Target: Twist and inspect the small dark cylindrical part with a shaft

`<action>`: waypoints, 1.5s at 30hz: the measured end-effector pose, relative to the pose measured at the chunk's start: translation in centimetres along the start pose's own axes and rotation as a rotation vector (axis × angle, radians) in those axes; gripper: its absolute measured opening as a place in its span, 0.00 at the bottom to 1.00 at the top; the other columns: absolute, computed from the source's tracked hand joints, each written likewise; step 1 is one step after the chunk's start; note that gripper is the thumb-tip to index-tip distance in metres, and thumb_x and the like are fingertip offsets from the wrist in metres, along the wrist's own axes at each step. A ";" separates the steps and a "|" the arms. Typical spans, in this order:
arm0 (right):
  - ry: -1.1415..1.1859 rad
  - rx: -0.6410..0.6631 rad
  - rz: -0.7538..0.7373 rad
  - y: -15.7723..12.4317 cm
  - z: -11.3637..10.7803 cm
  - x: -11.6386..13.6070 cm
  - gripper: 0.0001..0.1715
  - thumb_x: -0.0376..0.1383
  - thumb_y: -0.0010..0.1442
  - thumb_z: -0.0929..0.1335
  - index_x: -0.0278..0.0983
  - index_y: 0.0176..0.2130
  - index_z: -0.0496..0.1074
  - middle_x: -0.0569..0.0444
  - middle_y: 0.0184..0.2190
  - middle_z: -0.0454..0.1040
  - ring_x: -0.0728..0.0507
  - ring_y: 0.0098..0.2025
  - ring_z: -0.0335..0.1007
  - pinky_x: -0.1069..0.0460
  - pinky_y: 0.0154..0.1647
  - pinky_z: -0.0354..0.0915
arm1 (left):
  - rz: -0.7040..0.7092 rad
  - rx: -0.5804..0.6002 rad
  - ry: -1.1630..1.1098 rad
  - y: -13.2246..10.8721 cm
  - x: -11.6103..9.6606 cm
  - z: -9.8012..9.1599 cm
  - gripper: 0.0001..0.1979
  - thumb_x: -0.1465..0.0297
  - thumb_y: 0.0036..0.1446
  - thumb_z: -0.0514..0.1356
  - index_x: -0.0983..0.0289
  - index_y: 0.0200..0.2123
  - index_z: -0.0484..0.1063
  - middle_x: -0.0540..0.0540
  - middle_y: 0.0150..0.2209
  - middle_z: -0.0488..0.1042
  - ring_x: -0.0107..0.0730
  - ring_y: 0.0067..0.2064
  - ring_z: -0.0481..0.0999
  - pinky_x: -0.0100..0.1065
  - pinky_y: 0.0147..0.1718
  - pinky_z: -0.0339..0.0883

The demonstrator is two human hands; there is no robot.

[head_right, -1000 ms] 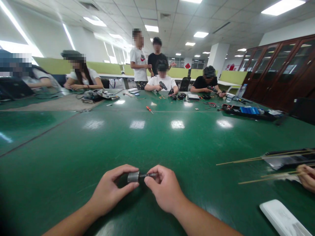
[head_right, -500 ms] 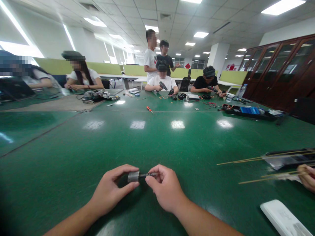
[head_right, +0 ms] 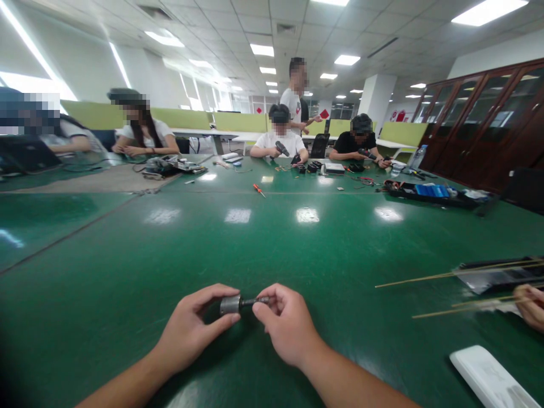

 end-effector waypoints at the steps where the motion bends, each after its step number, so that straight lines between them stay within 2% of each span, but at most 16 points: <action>1: 0.008 -0.003 0.000 0.0 0.0 0.1 0.10 0.39 0.57 0.70 0.34 0.37 0.73 0.58 0.24 0.70 0.51 0.22 0.65 0.55 0.23 0.60 | -0.002 -0.002 -0.004 0.0 0.0 0.0 0.12 0.66 0.51 0.70 0.58 0.41 0.79 0.51 0.37 0.81 0.37 0.38 0.80 0.34 0.41 0.71; 45: 0.127 -0.077 -0.033 0.0 -0.6 0.7 0.10 0.39 0.56 0.71 0.35 0.33 0.71 0.60 0.22 0.68 0.51 0.20 0.63 0.56 0.22 0.59 | -0.055 -0.028 -0.025 0.0 0.5 -0.2 0.13 0.64 0.52 0.69 0.58 0.42 0.79 0.53 0.39 0.81 0.40 0.41 0.81 0.37 0.44 0.72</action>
Point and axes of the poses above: each hand's wrist, its own y-axis towards the middle knuckle, its own z-axis out of the palm, x = y × z, the point moved 6 cm from there along y, towards the middle knuckle
